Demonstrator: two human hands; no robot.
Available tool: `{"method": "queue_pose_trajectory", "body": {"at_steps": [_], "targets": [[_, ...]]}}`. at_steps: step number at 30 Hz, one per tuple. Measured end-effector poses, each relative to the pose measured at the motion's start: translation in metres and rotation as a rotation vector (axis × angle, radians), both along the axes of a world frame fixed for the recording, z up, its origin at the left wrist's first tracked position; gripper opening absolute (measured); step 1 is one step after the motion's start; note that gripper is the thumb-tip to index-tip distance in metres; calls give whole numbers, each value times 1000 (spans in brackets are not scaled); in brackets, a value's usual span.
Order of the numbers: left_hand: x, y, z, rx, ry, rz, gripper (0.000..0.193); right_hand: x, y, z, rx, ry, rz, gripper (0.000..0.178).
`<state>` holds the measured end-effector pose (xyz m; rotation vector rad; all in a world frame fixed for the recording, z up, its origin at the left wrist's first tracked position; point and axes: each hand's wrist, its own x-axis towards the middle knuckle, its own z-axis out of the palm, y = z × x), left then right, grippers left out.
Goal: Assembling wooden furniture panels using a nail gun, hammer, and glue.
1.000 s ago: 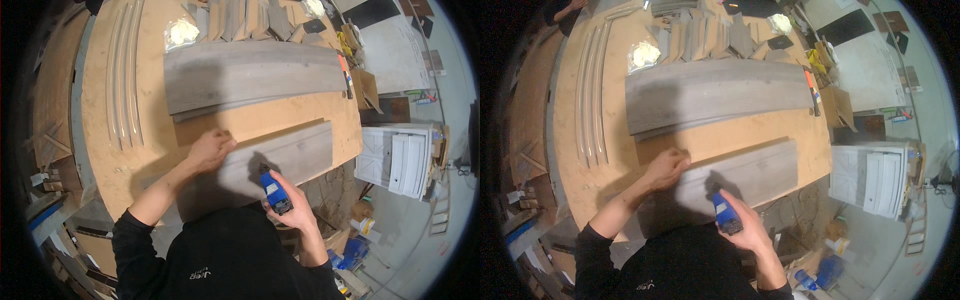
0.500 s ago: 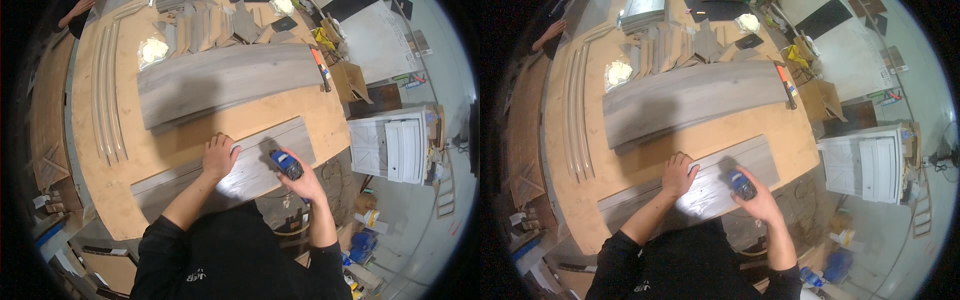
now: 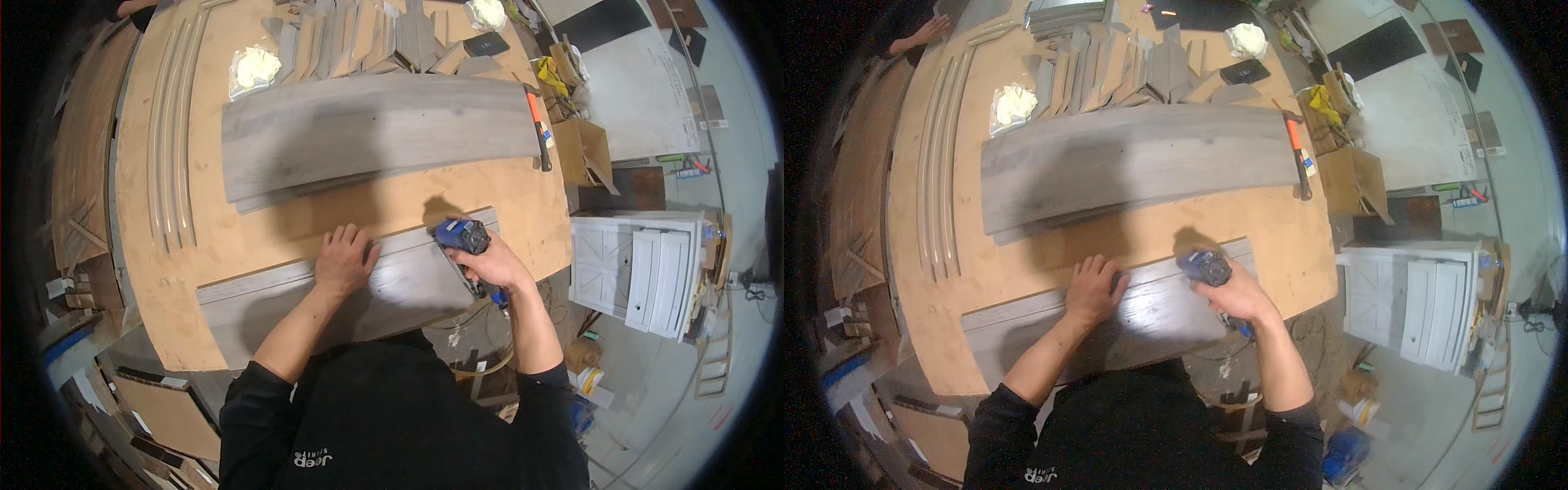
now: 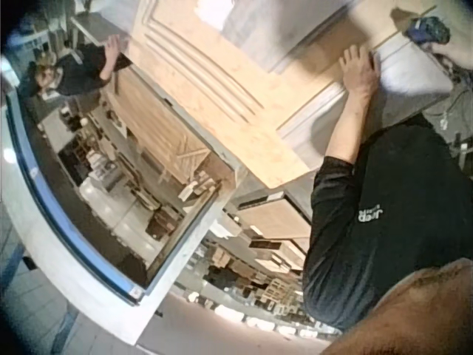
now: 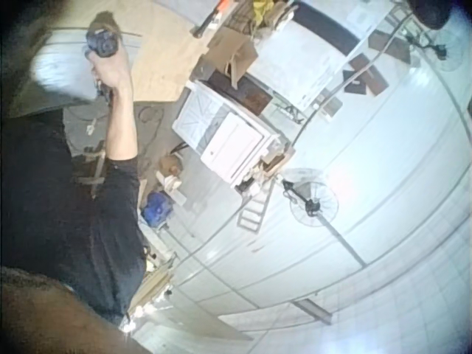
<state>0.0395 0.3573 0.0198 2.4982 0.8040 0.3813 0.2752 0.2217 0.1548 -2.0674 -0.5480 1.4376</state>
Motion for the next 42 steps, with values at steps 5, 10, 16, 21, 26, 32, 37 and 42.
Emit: {"method": "queue_pose_trajectory", "body": {"at_steps": [5,10,16,21,26,32,37,42], "targets": [[1,-1,3,-11,4,7,25,6,11,10,-72,33,55,70],[0,-3,-1,47,13,12,24,32,-12,-1,31,-71,-15,73],[3,-4,9,10,-9,40,18,115,-59,-44,77,-616,-57,76],[14,-3,17,-61,54,28,18,158,-92,-74,40,-863,-142,78],[14,-5,14,24,56,39,19,158,-71,-53,-54,-956,-41,64],[16,-6,20,47,70,29,18,235,-43,-85,233,-1042,-158,50],[11,-8,14,76,112,52,18,269,3,-98,-44,-840,-288,53],[11,-8,11,61,53,19,20,317,-27,-95,211,-723,-418,45]]}}
